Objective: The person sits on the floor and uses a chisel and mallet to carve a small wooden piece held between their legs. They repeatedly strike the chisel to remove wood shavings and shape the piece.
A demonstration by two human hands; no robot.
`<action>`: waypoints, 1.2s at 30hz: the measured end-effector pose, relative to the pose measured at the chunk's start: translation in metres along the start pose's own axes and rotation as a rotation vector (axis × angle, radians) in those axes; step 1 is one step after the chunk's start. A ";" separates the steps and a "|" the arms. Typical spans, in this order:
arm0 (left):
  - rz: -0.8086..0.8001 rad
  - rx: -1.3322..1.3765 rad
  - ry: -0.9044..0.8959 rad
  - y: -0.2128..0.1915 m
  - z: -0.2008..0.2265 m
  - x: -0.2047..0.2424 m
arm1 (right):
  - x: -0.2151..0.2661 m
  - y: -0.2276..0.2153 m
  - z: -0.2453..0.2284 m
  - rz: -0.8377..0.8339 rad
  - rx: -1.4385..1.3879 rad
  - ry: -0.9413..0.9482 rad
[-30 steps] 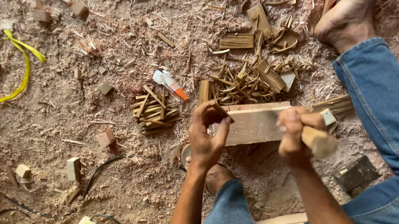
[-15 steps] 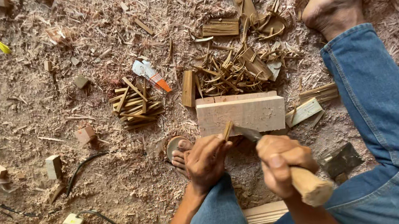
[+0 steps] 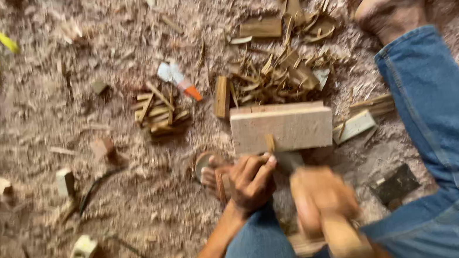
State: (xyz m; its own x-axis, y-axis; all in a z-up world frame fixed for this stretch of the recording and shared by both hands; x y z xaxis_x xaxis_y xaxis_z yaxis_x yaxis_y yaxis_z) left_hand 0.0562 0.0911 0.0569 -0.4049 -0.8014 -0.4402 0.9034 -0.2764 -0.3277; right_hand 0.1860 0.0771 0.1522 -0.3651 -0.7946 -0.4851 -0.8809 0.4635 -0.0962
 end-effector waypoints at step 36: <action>0.043 -0.023 -0.031 0.000 0.008 0.006 | 0.008 0.011 0.106 -0.007 -0.113 0.283</action>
State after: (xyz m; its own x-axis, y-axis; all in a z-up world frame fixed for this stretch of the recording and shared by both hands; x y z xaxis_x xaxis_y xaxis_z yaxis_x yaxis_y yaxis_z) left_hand 0.0546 0.0817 0.0612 -0.3611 -0.8282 -0.4286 0.9162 -0.2295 -0.3285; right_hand 0.2053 0.1173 0.0553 -0.4140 -0.8828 -0.2219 -0.9060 0.4233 0.0063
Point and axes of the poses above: each hand's wrist, its own x-axis away from the middle knuckle, its own y-axis out of the palm, z = x × y, the point moved 9 cm from there along -x, towards the middle knuckle, and after that the axes turned 13 degrees about x, right-handed, at the moved point
